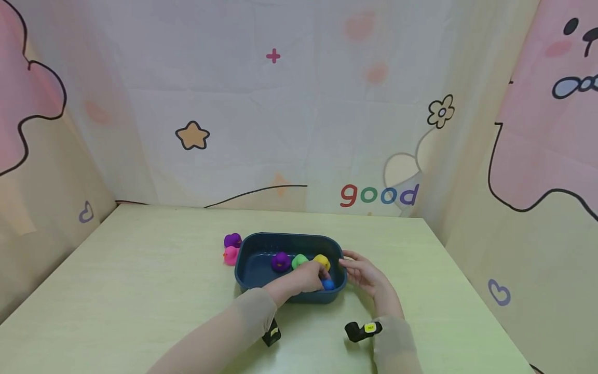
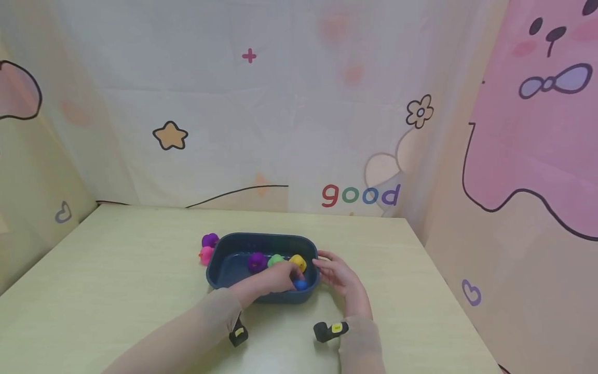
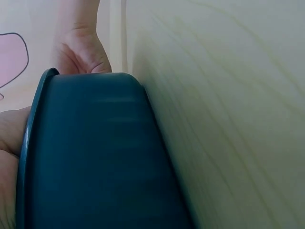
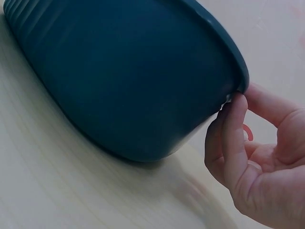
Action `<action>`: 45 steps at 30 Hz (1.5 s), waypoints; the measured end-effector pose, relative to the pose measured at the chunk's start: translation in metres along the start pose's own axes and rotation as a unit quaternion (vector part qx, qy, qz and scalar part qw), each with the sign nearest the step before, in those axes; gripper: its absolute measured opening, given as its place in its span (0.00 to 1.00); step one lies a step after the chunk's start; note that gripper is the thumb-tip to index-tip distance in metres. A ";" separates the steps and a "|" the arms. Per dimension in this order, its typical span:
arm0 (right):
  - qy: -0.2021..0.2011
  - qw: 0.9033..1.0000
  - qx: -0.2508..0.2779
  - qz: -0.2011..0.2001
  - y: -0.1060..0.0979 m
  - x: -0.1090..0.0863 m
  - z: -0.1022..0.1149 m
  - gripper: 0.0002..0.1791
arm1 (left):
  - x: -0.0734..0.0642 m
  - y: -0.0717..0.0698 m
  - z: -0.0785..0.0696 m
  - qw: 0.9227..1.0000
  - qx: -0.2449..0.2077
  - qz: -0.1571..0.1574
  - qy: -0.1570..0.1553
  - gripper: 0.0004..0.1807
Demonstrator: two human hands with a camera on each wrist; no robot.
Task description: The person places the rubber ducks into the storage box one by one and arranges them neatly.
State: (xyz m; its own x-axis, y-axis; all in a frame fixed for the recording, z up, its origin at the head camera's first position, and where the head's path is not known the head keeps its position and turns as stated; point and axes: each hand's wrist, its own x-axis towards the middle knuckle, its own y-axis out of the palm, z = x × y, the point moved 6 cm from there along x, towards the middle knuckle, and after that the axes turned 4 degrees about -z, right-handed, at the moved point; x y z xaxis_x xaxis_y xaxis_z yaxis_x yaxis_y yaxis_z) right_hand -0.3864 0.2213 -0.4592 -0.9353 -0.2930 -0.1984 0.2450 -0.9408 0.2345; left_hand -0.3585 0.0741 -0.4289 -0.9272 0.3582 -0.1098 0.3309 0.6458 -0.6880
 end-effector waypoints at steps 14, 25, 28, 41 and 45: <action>0.004 1.000 0.010 0.001 0.002 0.000 -0.003 0.29 | -0.014 -0.022 -0.005 0.997 0.013 0.028 0.068 0.19; 0.009 1.000 0.012 -0.009 0.002 -0.001 -0.003 0.29 | -0.042 -0.096 0.013 0.992 -0.065 0.019 0.108 0.21; 0.011 1.000 0.011 -0.010 0.002 -0.002 -0.003 0.29 | -0.046 -0.120 0.025 0.991 -0.081 0.003 0.108 0.23; 0.010 1.000 0.009 -0.010 0.000 0.000 -0.003 0.28 | -0.048 -0.185 0.103 0.967 -0.190 -0.167 0.029 0.27; 0.010 1.000 0.014 -0.011 -0.001 0.001 -0.003 0.29 | -0.051 -0.186 0.127 0.965 -0.203 -0.168 0.012 0.29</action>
State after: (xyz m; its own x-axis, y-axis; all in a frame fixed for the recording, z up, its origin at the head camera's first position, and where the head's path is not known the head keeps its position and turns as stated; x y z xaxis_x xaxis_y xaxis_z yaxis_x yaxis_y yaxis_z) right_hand -0.3863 0.2210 -0.4625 -0.9352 -0.2757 -0.2222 0.2169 -0.9421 0.2559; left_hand -0.3949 -0.1500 -0.3867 -0.9915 0.0948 0.0896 0.0585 0.9370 -0.3443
